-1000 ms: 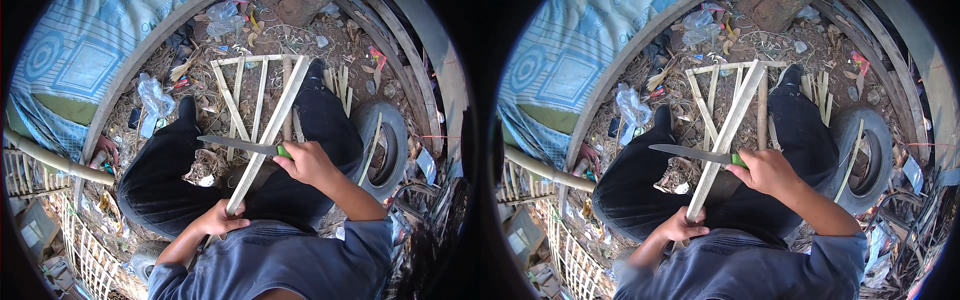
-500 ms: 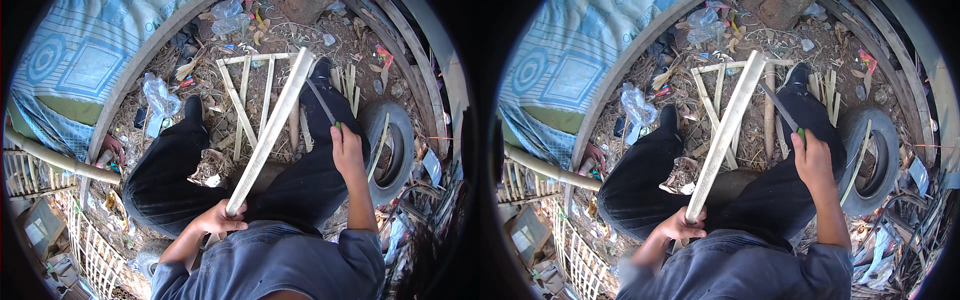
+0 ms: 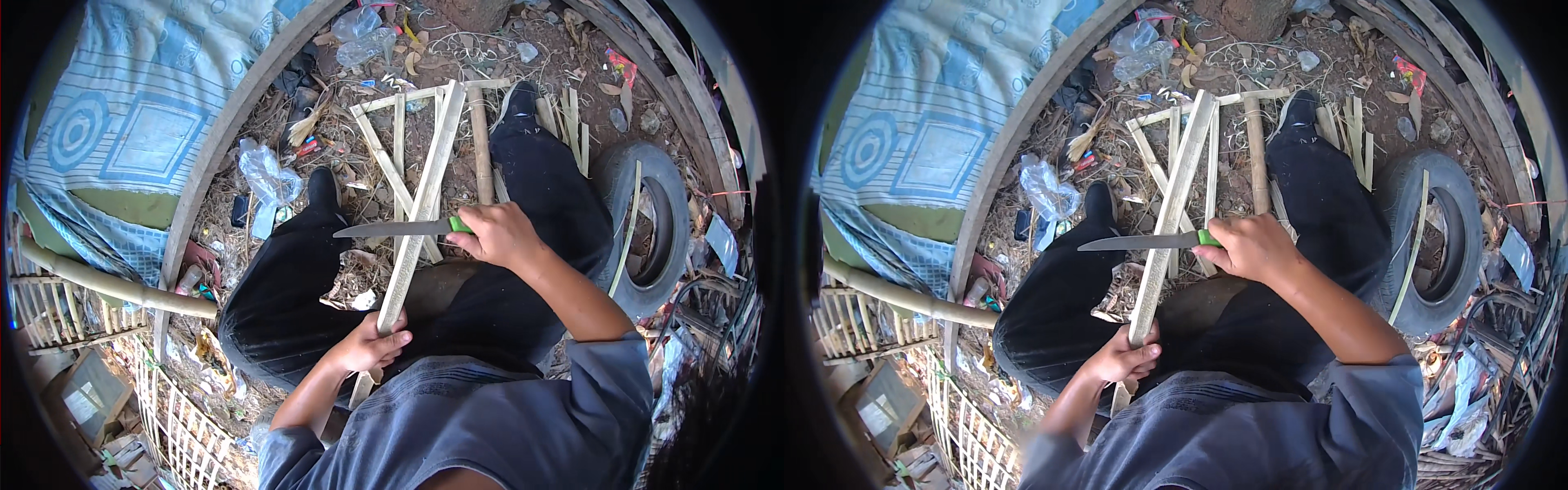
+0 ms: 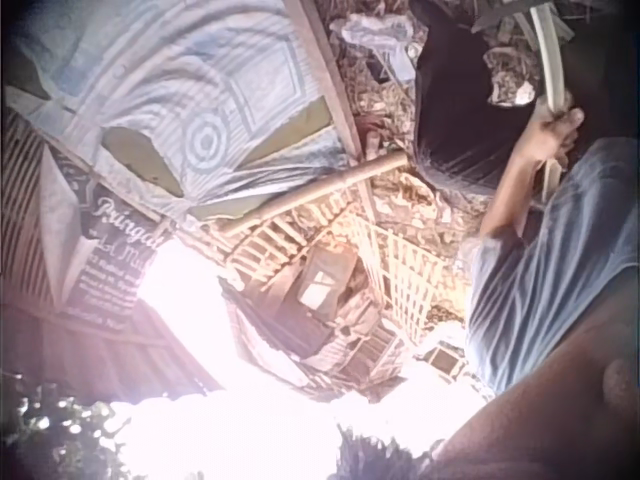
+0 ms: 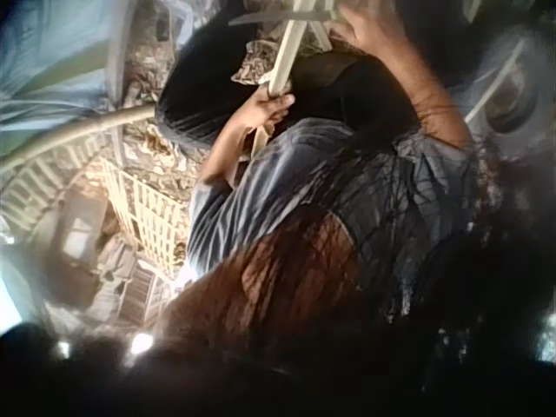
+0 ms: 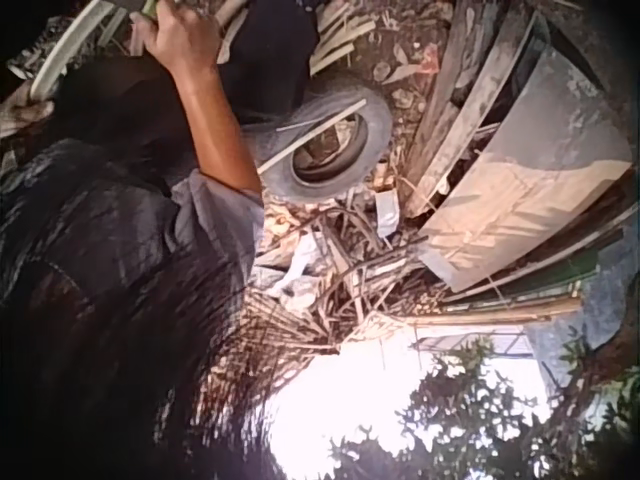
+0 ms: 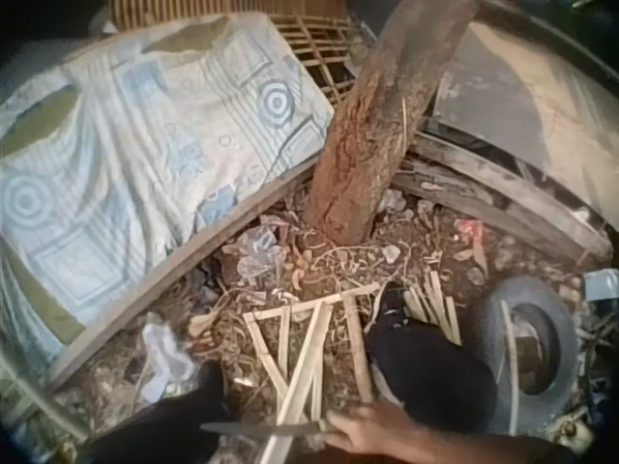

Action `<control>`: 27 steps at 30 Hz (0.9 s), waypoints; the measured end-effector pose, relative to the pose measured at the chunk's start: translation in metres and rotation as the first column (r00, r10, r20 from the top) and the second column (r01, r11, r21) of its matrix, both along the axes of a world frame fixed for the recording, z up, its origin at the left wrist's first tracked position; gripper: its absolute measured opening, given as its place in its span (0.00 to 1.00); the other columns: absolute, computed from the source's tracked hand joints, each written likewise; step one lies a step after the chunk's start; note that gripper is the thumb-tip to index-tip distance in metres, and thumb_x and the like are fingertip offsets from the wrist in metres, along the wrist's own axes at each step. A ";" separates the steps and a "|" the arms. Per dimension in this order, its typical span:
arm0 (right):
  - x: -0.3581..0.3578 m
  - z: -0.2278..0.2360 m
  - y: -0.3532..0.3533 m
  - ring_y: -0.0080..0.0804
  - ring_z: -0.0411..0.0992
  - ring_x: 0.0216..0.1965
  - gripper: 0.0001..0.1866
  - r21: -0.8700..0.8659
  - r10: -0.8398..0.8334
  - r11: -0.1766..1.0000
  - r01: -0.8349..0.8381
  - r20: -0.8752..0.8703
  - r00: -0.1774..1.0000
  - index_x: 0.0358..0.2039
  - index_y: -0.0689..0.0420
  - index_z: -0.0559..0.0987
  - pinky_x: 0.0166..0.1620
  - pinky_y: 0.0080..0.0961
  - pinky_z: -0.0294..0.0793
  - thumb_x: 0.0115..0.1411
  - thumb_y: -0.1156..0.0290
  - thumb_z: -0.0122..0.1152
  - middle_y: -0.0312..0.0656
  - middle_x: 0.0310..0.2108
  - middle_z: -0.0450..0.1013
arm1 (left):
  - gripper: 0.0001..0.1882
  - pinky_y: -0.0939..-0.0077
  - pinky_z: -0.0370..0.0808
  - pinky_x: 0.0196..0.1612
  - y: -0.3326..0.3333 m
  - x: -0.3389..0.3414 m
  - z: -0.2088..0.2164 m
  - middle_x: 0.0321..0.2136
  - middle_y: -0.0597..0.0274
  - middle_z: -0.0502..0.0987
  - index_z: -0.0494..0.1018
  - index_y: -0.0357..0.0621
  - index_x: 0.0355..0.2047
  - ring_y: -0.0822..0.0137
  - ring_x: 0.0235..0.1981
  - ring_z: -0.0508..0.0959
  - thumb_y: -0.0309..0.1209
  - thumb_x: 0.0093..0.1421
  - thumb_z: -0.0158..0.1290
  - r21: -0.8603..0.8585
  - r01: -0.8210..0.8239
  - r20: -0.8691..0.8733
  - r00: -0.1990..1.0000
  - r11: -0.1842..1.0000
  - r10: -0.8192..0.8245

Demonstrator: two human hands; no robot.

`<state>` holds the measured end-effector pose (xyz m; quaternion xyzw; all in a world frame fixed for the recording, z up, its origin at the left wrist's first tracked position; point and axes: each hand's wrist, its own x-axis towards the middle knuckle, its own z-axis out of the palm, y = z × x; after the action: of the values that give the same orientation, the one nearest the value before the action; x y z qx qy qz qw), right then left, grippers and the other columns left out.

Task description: The person shaves a piece of bamboo with a knife, removing thin strips of wood. They hold the piece by hand and against their leg while moving the blade along the wood, turning the item to reach different sides.

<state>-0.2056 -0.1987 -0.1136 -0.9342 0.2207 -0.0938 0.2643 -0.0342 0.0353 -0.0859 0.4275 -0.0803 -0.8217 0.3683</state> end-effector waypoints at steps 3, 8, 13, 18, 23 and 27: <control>0.008 -0.023 -0.021 0.44 0.73 0.22 0.18 -0.050 0.042 0.998 -0.044 -0.043 0.998 0.27 0.57 0.74 0.24 0.37 0.72 0.56 0.53 0.59 0.43 0.20 0.73 | 0.15 0.84 0.48 0.14 -0.005 0.004 -0.002 0.15 0.77 0.51 0.53 0.52 0.29 0.83 0.12 0.52 0.28 0.64 0.50 0.021 0.006 0.051 0.999 1.000 -0.007; 0.027 -0.045 -0.051 0.49 0.75 0.25 0.21 -0.086 -0.211 0.977 0.195 -0.245 0.946 0.30 0.57 0.76 0.28 0.43 0.73 0.62 0.50 0.50 0.48 0.24 0.75 | 0.15 0.83 0.49 0.14 -0.010 0.015 -0.016 0.15 0.76 0.54 0.54 0.52 0.29 0.83 0.12 0.53 0.24 0.62 0.51 0.081 -0.055 0.124 0.991 0.995 0.045; -0.053 -0.033 -0.159 0.58 0.74 0.35 0.31 -0.285 -0.788 0.615 0.735 -0.186 0.588 0.34 0.61 0.77 0.40 0.50 0.72 0.66 0.45 0.36 0.58 0.29 0.75 | 0.13 0.85 0.49 0.14 0.020 0.016 -0.011 0.16 0.78 0.54 0.56 0.52 0.30 0.84 0.12 0.54 0.26 0.63 0.51 0.096 -0.095 -0.064 0.993 0.991 0.101; -0.039 0.012 -0.086 0.54 0.73 0.26 0.21 0.008 -0.571 0.821 0.571 0.023 0.821 0.31 0.62 0.75 0.29 0.44 0.69 0.65 0.55 0.46 0.55 0.20 0.71 | 0.13 0.85 0.46 0.14 0.021 0.020 -0.016 0.16 0.79 0.51 0.55 0.54 0.30 0.84 0.12 0.51 0.26 0.63 0.50 0.063 -0.150 -0.134 0.979 0.987 0.157; 0.007 0.015 0.023 0.44 0.73 0.18 0.18 0.110 -0.101 0.990 0.090 0.097 0.990 0.25 0.56 0.74 0.23 0.37 0.72 0.59 0.53 0.57 0.44 0.15 0.71 | 0.14 0.85 0.44 0.14 0.008 0.016 -0.012 0.15 0.78 0.49 0.55 0.53 0.31 0.84 0.12 0.49 0.41 0.65 0.48 0.067 -0.081 -0.316 0.944 0.994 0.098; 0.013 -0.007 0.029 0.40 0.73 0.17 0.19 0.085 -0.034 0.996 0.026 0.101 0.994 0.24 0.54 0.74 0.22 0.35 0.72 0.58 0.51 0.57 0.41 0.14 0.72 | 0.17 0.84 0.46 0.13 0.009 0.010 -0.006 0.15 0.75 0.50 0.56 0.51 0.32 0.82 0.13 0.49 0.50 0.66 0.42 0.087 -0.074 -0.151 0.985 0.993 0.087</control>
<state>-0.1924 -0.1694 -0.1209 -0.9128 0.2247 -0.1362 0.3126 -0.0238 0.0442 -0.0919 0.3799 -0.0009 -0.8394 0.3887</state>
